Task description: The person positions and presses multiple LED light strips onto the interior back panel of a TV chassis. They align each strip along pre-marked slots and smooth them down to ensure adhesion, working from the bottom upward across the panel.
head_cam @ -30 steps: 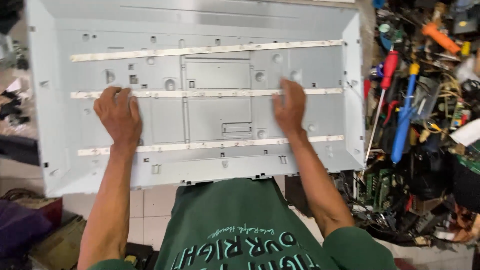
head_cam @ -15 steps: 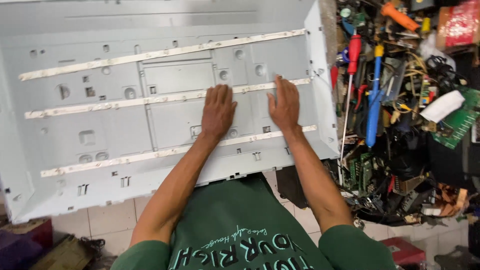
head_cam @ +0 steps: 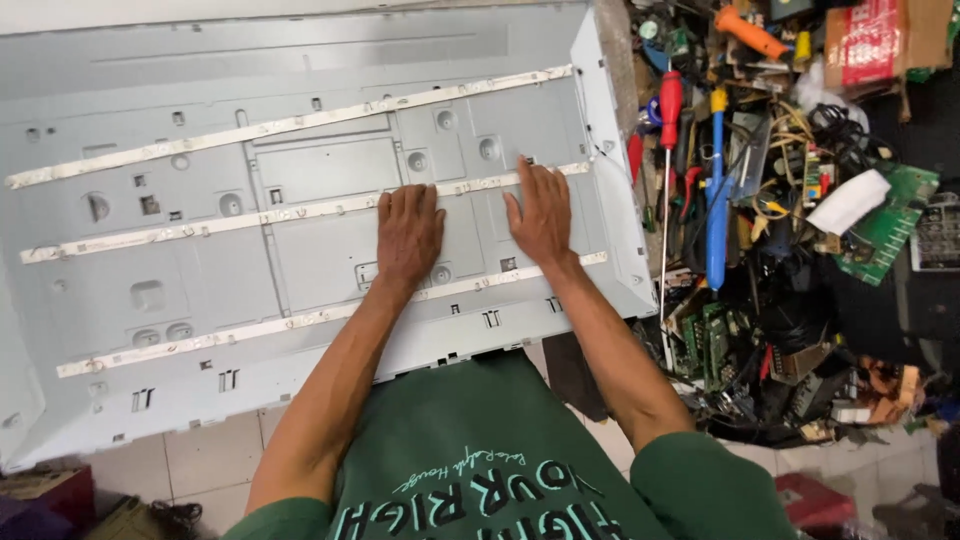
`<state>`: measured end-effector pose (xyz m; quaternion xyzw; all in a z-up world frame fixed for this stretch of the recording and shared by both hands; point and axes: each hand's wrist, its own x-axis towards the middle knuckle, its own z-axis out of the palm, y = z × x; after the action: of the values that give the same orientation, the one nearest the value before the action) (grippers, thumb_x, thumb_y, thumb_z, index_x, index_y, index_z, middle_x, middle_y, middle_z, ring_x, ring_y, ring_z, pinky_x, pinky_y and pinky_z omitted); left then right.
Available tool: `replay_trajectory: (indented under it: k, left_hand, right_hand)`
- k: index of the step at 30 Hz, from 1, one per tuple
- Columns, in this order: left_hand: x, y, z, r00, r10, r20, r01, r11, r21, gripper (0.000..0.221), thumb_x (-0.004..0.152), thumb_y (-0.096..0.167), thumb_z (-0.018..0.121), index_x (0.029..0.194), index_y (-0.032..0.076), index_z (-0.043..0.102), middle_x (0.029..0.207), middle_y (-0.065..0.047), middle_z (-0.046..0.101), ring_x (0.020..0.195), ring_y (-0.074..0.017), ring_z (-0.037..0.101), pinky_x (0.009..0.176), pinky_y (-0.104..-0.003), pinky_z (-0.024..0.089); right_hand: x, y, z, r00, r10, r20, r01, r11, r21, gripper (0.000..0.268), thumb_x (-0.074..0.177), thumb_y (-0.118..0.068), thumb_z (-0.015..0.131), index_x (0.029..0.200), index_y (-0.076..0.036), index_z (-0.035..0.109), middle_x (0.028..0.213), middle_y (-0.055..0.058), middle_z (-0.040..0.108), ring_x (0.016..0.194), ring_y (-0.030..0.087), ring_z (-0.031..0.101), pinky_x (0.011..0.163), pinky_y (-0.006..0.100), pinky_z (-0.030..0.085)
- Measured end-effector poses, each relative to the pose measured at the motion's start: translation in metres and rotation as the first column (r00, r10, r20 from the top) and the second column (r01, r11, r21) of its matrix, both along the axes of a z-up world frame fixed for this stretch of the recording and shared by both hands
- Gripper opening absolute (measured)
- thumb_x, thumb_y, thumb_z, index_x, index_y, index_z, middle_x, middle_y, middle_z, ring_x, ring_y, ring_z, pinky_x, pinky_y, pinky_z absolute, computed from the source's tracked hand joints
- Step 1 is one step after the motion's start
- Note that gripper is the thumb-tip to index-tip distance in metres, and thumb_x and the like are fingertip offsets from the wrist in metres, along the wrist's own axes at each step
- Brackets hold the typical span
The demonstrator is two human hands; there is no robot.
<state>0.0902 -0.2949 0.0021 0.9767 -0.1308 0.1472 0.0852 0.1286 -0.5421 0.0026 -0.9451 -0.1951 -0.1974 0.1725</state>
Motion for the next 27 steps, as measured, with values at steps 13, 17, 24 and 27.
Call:
replay_trajectory:
  k: [13, 17, 24, 27]
  left_hand:
    - [0.004, 0.006, -0.018, 0.998, -0.018, 0.057, 0.022, 0.997, -0.077, 0.029, 0.104, 0.027, 0.063, 0.129, 0.013, 0.064, 0.12, -0.009, 0.056, 0.124, -0.0248, 0.053, 0.114, -0.045, 0.032]
    - [-0.011, 0.011, 0.0, 0.998, -0.056, -0.043, 0.049, 0.989, -0.136, 0.033, 0.107, 0.027, 0.058, 0.136, 0.011, 0.062, 0.136, -0.013, 0.058, 0.139, -0.028, 0.048, 0.124, -0.049, 0.022]
    - [-0.011, 0.011, -0.002, 0.994, -0.076, -0.08, 0.064, 0.988, -0.14, 0.035, 0.108, 0.026, 0.056, 0.14, 0.014, 0.063, 0.143, -0.014, 0.056, 0.144, -0.0309, 0.046, 0.126, -0.054, 0.02]
    - [-0.008, 0.009, -0.003, 0.996, -0.047, -0.073, 0.036, 0.989, -0.141, 0.033, 0.108, 0.026, 0.056, 0.138, 0.014, 0.065, 0.141, -0.013, 0.058, 0.141, -0.0314, 0.048, 0.125, -0.054, 0.023]
  right_hand:
    - [-0.008, 0.022, 0.013, 0.994, 0.095, 0.047, -0.098, 0.993, 0.067, 0.059, 0.099, -0.021, 0.071, 0.15, 0.0, 0.048, 0.124, 0.02, 0.067, 0.125, 0.038, 0.06, 0.111, 0.055, 0.042]
    - [-0.013, 0.02, 0.01, 0.995, 0.096, 0.028, -0.098, 0.992, 0.081, 0.059, 0.1, -0.021, 0.071, 0.151, -0.001, 0.048, 0.127, 0.018, 0.066, 0.127, 0.037, 0.059, 0.112, 0.053, 0.041]
    - [-0.011, 0.014, 0.002, 0.995, 0.055, 0.082, -0.063, 0.992, 0.107, 0.024, 0.1, -0.019, 0.072, 0.12, -0.004, 0.071, 0.121, 0.01, 0.065, 0.119, 0.032, 0.062, 0.104, 0.051, 0.046]
    - [-0.005, 0.015, -0.005, 0.993, 0.048, 0.106, -0.057, 0.995, 0.081, 0.013, 0.102, -0.015, 0.068, 0.107, -0.006, 0.076, 0.112, 0.006, 0.066, 0.112, 0.028, 0.064, 0.098, 0.049, 0.048]
